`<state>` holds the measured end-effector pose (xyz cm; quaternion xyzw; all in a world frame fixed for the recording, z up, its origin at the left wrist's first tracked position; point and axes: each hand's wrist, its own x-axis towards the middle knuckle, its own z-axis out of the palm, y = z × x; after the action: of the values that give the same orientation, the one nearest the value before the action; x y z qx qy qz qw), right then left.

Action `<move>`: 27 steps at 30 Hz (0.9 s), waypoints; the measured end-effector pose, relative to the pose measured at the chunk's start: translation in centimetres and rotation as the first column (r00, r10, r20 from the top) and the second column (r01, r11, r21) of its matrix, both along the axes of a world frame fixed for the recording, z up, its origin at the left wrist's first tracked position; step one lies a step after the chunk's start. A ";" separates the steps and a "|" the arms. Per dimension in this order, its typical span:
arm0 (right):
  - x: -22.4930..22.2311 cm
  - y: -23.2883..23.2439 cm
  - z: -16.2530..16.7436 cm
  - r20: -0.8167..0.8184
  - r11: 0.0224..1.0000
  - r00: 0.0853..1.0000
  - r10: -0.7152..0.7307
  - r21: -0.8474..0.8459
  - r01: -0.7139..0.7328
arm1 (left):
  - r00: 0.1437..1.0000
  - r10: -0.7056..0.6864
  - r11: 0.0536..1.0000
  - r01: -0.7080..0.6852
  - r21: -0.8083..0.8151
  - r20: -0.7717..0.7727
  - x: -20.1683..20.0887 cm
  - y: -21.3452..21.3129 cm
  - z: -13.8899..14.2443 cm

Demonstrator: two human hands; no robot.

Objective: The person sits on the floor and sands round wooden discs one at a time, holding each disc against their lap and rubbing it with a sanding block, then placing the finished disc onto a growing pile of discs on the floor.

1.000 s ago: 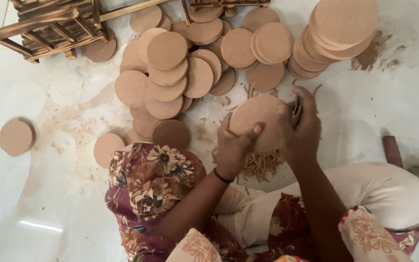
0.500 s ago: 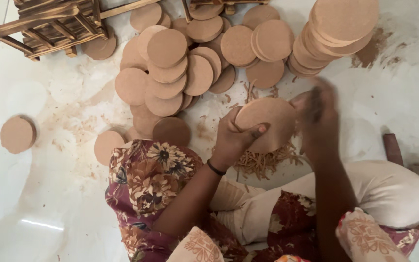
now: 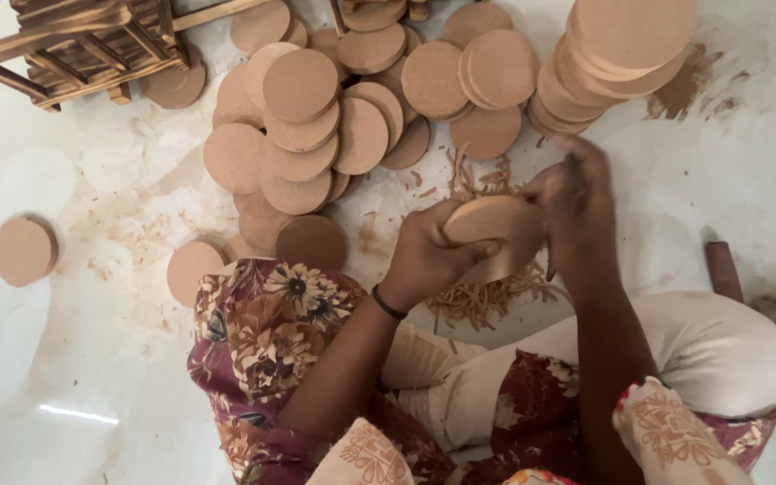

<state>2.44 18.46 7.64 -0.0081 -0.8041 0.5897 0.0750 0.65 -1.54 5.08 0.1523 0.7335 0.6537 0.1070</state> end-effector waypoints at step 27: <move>-0.7 -2.3 -4.7 0.361 0.824 0.902 0.236 -0.567 0.011 | 0.796 0.532 0.671 -0.604 0.430 0.288 -3.9 -1.5 -3.6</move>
<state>1.74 16.11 2.94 -0.1061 -0.5937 0.7854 -0.1393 -3.28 -3.06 1.53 -0.1073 0.5389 0.8302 -0.0945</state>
